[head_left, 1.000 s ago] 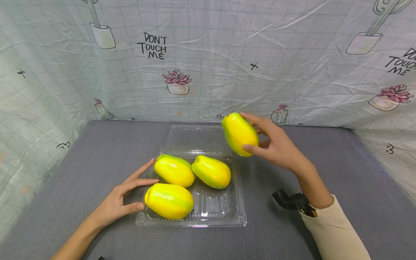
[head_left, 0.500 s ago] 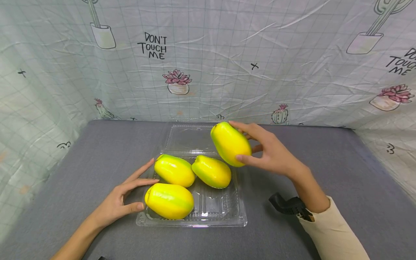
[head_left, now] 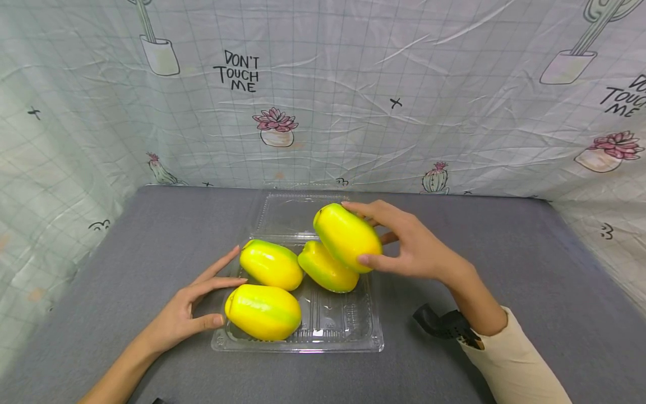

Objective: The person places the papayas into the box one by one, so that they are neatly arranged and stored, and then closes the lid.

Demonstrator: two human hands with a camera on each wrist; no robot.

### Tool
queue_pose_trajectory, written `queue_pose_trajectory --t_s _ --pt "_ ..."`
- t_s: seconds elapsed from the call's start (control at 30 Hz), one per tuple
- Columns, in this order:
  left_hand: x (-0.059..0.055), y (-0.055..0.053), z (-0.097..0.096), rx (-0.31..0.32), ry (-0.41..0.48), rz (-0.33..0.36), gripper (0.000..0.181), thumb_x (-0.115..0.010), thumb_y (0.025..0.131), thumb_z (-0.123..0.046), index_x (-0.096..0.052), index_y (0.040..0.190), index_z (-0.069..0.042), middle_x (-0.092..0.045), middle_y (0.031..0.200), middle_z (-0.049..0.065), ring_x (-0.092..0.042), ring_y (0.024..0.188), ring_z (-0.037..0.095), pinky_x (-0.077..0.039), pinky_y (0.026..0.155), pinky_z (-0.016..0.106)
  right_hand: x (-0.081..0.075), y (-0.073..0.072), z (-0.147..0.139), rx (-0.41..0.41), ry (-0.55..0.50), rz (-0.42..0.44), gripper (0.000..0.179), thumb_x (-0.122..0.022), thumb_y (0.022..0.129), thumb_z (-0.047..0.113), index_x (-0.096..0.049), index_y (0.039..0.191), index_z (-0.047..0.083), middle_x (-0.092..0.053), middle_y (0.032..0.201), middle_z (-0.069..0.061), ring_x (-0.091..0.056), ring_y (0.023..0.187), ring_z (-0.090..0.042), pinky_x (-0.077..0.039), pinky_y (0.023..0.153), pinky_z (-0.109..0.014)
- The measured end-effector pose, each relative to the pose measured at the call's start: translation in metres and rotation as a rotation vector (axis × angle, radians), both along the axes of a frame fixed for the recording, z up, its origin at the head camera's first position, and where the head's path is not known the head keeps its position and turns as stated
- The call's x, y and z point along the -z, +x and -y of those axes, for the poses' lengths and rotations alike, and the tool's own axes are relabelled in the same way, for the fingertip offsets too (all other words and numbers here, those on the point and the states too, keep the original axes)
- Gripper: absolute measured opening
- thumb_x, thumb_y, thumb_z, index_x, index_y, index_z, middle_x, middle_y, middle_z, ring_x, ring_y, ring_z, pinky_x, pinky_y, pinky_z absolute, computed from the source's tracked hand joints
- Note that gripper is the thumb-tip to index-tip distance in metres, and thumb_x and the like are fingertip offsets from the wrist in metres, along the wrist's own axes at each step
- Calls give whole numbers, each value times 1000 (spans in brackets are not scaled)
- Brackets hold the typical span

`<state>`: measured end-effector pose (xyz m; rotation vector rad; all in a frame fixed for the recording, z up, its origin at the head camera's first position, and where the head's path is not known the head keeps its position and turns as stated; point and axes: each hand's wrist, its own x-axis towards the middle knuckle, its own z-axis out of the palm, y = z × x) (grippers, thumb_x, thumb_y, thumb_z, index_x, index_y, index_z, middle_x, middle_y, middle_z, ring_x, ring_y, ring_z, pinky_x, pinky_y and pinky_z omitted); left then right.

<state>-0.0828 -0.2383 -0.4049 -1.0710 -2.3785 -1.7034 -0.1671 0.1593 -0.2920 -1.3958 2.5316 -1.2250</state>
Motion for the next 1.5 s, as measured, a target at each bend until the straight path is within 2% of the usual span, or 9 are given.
queue_pose_trajectory --t_s 0.4,0.73,1.03,1.5 --pt "-1 0 0 -1 -5 3 58 -72 78 -2 -53 133 0 -15 157 19 -11 144 34 -16 107 20 3 6 10 -105 37 27 70 -73 83 27 -41 145 25 -49 132 7 -52 110 -15 -54 75 -29" --pt "-2 0 0 -2 -5 7 57 -71 80 -3 -53 133 0 -15 157 19 -11 144 34 -17 107 21 7 9 15 -151 71 12 68 -73 83 34 -44 144 27 -52 126 10 -53 105 -11 -53 75 -30" --pt "-2 0 0 5 0 7 57 -70 80 -2 -53 133 0 -15 157 19 -10 144 34 -17 107 20 9 15 19 -236 109 21 66 -72 84 33 -44 144 24 -50 131 6 -53 106 -11 -52 80 -31" --pt "0 1 0 -4 -5 7 57 -71 79 -1 -53 133 0 -15 157 19 -10 144 33 -16 108 21 9 24 24 -279 207 -15 63 -68 86 42 -44 143 29 -48 129 7 -53 100 -7 -50 78 -27"
